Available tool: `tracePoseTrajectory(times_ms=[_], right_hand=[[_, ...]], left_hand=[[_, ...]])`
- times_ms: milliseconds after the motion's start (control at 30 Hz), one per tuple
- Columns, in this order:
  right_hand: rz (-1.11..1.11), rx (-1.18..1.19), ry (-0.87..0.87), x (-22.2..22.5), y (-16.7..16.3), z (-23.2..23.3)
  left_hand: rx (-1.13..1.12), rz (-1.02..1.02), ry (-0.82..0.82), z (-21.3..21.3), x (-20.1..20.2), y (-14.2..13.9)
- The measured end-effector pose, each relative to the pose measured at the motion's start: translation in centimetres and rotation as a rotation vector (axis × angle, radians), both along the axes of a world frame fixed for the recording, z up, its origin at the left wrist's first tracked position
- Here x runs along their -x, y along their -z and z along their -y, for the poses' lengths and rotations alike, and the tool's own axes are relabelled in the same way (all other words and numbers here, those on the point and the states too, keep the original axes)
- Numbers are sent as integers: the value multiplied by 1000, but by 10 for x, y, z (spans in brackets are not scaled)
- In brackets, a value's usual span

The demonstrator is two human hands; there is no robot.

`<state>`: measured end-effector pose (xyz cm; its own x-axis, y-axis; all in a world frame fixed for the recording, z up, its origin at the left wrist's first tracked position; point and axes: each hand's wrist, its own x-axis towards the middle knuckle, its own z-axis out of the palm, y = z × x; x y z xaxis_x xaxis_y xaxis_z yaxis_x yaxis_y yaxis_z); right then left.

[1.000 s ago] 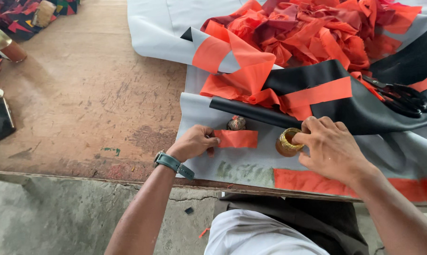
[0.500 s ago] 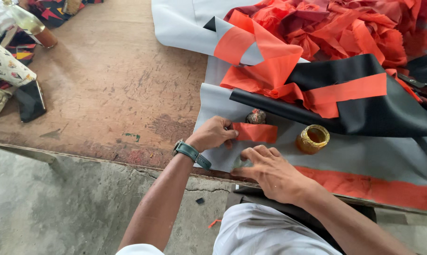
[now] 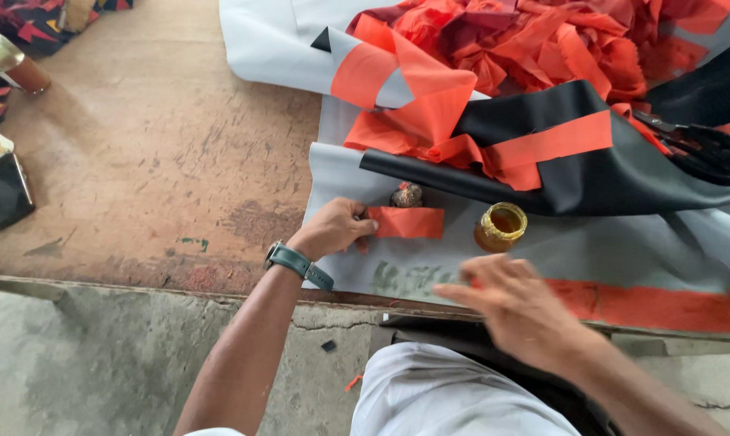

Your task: The person lays orange fabric strips onto a white backing sheet on the work table, applies glue from a small jar onto the strips and the sheet, and presses the strips flat in place. Near the end they pick up a pair of scissors and handle the strips among a pile of cut orange and black fabric pieces.

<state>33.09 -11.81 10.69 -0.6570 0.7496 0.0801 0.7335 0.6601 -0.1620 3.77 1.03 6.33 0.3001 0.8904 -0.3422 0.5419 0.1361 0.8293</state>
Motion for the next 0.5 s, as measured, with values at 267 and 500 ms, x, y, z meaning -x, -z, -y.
tracePoseTrajectory(times_ms=[267, 500], right_hand=[[65, -126, 46, -21, -26, 13], [87, -103, 381, -45, -43, -50]], left_hand=[[4, 48, 25, -3, 7, 6], [-39, -18, 28, -3, 8, 1]])
